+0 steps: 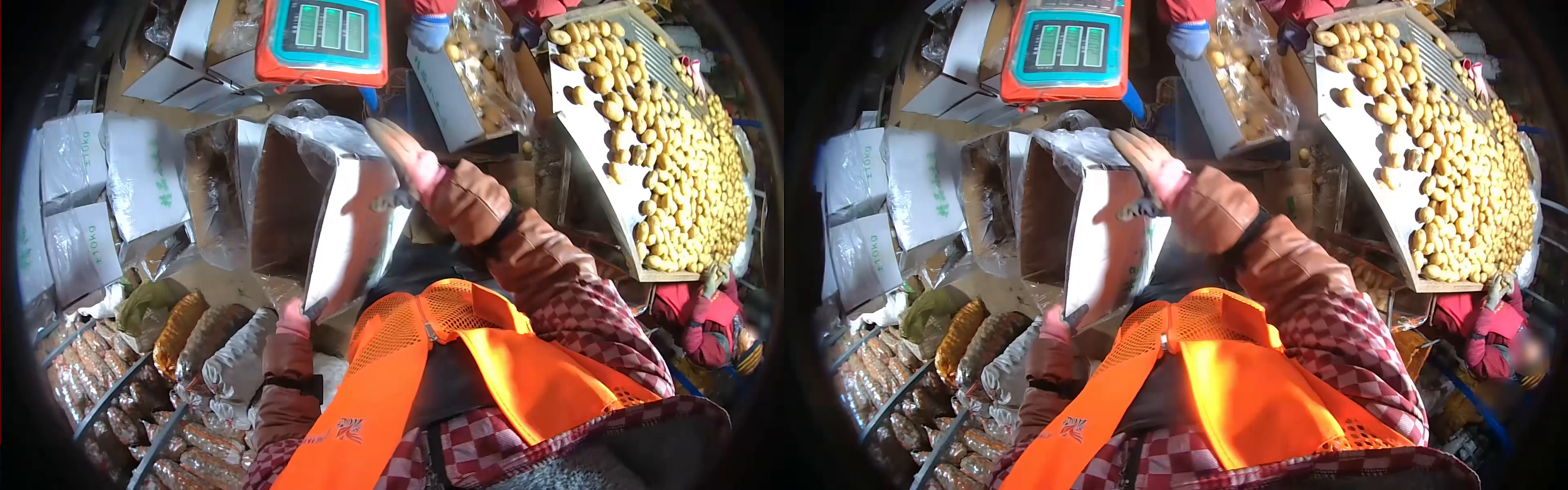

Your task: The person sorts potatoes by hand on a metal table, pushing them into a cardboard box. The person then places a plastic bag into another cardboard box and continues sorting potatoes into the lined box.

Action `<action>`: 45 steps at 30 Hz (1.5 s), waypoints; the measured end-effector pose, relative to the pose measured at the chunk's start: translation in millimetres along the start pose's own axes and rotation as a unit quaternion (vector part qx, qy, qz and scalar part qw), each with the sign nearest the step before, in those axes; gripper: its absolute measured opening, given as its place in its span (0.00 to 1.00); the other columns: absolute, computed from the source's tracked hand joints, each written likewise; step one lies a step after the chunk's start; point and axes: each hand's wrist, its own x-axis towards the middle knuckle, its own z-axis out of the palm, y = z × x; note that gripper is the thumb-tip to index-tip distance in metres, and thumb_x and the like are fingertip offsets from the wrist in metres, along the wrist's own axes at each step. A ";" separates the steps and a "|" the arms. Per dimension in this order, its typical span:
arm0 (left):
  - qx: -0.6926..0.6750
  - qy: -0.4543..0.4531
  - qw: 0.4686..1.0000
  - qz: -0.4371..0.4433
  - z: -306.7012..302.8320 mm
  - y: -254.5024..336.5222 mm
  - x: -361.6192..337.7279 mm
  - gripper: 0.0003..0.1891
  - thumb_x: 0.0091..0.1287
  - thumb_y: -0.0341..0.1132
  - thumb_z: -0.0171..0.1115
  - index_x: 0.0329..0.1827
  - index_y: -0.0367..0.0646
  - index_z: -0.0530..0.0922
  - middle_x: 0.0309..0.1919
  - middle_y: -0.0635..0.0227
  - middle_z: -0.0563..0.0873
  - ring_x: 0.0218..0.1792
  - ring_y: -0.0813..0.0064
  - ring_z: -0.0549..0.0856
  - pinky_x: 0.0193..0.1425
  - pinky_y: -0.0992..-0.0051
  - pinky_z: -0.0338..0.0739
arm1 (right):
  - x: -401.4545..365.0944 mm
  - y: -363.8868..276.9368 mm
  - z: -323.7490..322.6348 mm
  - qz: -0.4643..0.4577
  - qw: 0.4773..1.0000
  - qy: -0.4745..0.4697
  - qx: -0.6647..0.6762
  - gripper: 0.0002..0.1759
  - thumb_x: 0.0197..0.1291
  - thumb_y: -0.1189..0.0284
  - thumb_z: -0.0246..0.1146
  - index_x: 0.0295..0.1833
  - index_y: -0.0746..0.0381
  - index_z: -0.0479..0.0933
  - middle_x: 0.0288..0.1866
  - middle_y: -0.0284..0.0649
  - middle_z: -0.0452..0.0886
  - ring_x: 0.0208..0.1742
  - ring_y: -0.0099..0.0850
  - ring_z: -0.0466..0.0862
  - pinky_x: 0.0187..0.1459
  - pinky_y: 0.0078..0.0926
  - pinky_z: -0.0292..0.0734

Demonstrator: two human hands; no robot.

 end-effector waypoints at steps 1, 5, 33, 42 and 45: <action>-0.004 -0.004 1.000 0.016 1.1 5.9 -7.2 0.29 0.59 0.61 0.71 0.43 0.40 0.88 0.33 0.56 0.90 0.37 0.66 0.88 0.44 0.64 0.80 | -8.7 26.1 12.4 0.028 0.997 -0.038 0.052 0.64 0.34 0.53 0.83 0.77 0.63 0.59 0.73 0.55 0.68 0.75 0.53 0.66 0.75 0.45 0.62; 0.063 -0.009 0.998 0.018 7.4 26.0 -24.8 0.27 0.61 0.59 0.71 0.36 0.38 0.86 0.28 0.56 0.88 0.32 0.64 0.87 0.38 0.61 0.78 | -106.5 61.4 -12.6 0.359 0.909 -0.202 0.062 0.32 0.61 0.65 0.68 0.71 0.60 0.72 0.68 0.49 0.77 0.69 0.40 0.76 0.69 0.33 0.71; 0.344 0.041 0.927 0.145 259.5 550.1 149.6 0.22 0.69 0.43 0.61 0.65 0.47 0.79 0.70 0.59 0.74 0.70 0.57 0.75 0.68 0.59 0.74 | -372.0 92.5 -325.1 0.480 0.738 0.256 -0.399 0.26 0.63 0.59 0.66 0.67 0.50 0.76 0.68 0.41 0.76 0.76 0.47 0.65 0.77 0.52 0.53; 0.155 0.227 0.961 0.042 184.1 474.5 224.7 0.43 0.62 0.47 0.71 0.79 0.58 0.59 0.66 0.53 0.76 0.69 0.52 0.74 0.70 0.55 0.71 | -359.1 81.2 -330.3 0.493 0.745 0.237 -0.383 0.25 0.62 0.66 0.66 0.65 0.55 0.75 0.66 0.45 0.76 0.72 0.51 0.69 0.73 0.51 0.60; 0.145 0.116 0.982 0.027 160.2 484.8 221.5 0.38 0.67 0.39 0.65 0.79 0.64 0.58 0.61 0.50 0.81 0.62 0.53 0.81 0.66 0.56 0.75 | -354.0 78.7 -334.0 0.503 0.745 0.219 -0.380 0.25 0.61 0.68 0.65 0.65 0.57 0.76 0.65 0.46 0.77 0.71 0.52 0.70 0.71 0.49 0.64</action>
